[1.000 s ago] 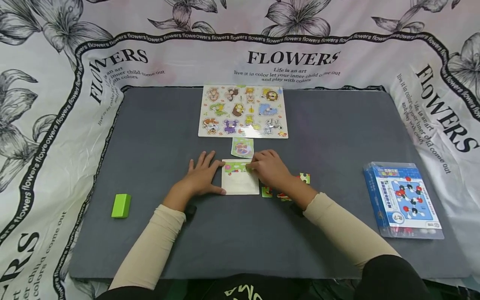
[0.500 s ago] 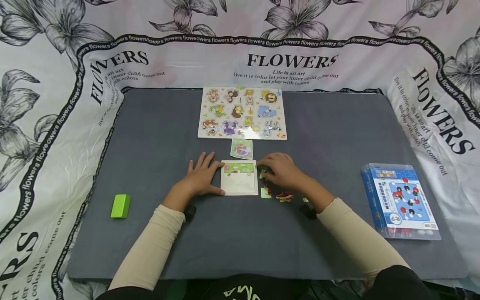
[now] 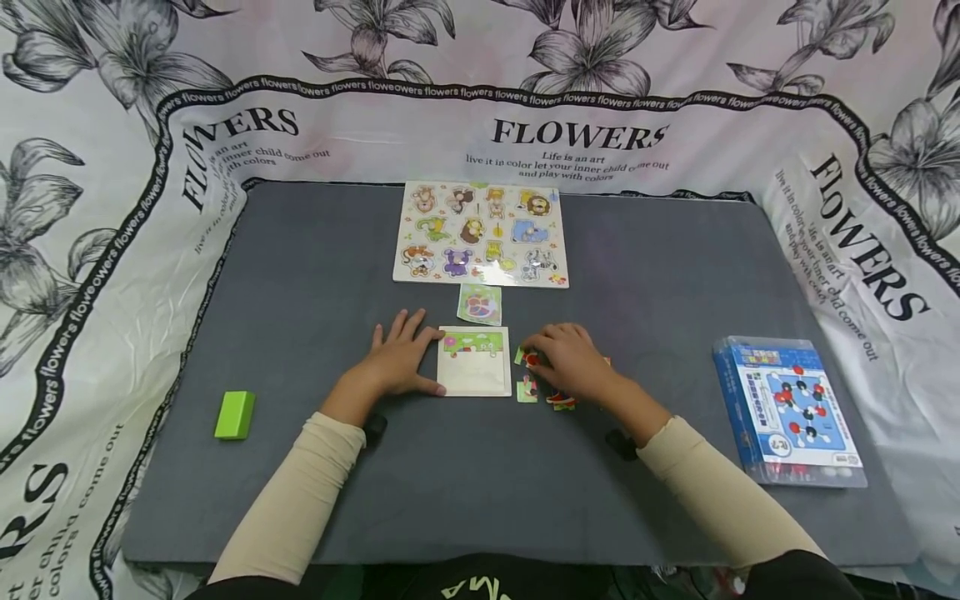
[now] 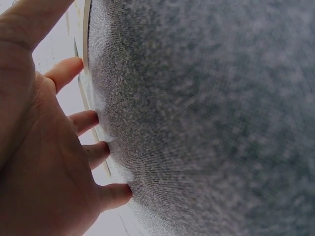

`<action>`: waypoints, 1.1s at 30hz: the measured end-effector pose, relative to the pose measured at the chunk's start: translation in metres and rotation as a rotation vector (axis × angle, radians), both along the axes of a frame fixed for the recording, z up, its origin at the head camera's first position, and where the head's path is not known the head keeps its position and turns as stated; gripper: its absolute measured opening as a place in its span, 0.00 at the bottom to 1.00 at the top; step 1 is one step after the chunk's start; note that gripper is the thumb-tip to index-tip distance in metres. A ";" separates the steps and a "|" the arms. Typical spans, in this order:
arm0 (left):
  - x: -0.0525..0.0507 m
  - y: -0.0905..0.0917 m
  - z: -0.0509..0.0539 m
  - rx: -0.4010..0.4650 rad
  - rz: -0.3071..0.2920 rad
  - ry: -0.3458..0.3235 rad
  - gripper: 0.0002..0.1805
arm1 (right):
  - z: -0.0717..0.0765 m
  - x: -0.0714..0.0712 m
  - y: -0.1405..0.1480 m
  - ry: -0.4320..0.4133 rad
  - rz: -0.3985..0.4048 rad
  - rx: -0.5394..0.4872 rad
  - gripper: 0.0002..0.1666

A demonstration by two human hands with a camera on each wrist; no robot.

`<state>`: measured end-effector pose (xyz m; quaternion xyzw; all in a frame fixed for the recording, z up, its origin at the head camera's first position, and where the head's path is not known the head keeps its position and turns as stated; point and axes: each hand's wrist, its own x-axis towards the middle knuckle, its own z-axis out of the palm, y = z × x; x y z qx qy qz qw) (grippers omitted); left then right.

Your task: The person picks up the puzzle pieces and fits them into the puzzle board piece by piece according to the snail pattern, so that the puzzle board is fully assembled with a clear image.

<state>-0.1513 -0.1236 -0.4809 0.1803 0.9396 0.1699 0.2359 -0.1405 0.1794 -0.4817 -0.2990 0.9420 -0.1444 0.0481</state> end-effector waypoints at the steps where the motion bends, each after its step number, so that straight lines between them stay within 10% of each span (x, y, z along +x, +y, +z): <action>1: 0.000 0.000 0.000 0.000 0.000 0.000 0.51 | 0.000 0.000 0.000 0.003 -0.001 -0.002 0.19; 33: -0.001 0.000 -0.001 -0.028 0.004 -0.006 0.51 | -0.006 -0.008 -0.089 0.103 0.165 -0.015 0.15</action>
